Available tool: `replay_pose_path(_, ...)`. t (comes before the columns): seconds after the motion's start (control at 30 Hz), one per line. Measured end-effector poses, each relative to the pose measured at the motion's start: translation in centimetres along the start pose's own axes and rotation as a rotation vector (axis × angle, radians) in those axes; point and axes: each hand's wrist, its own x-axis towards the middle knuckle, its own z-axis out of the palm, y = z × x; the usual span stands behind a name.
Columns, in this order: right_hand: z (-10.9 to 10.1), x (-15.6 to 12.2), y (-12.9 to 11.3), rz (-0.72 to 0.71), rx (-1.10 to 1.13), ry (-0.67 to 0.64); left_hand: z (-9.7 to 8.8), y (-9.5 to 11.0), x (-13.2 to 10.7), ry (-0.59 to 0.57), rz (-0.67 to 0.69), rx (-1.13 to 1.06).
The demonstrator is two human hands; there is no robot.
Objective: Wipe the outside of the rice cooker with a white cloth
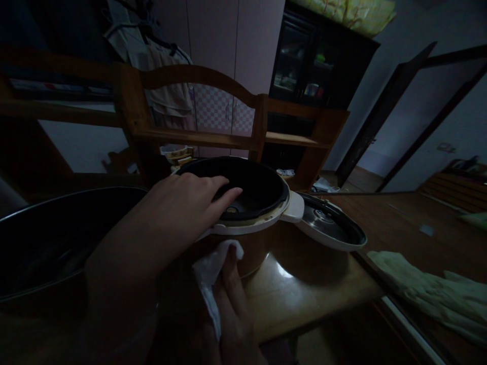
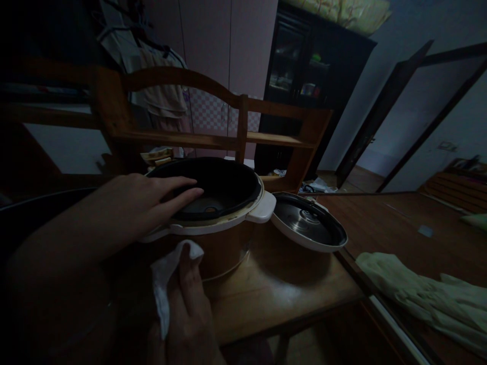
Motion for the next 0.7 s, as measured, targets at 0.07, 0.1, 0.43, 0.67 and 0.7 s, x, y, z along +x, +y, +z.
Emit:
replay_pose_path(0.07,-0.1,-0.3,0.7,-0.058,-0.060,-0.088,0.0,0.0,0.0,0.001,-0.005,-0.020)
replay_pose_path(0.1,-0.1,-0.5,1.2,-0.086,-0.082,-0.087,0.0,0.0,0.0,-0.002,-0.019,-0.036)
replay_pose_path(0.43,-2.4,-0.1,2.9,-0.264,-0.081,-0.002,-0.2,-0.1,0.0,-0.035,-0.017,-0.074)
replay_pose_path(0.67,-1.8,-3.7,4.8,-0.177,-0.173,0.007,-0.7,0.3,0.5,-0.111,-0.137,-0.127)
replay_pose_path(0.7,-1.5,-4.4,5.1,-0.154,-0.179,0.039,-0.7,0.4,0.6,-0.107,-0.137,-0.122)
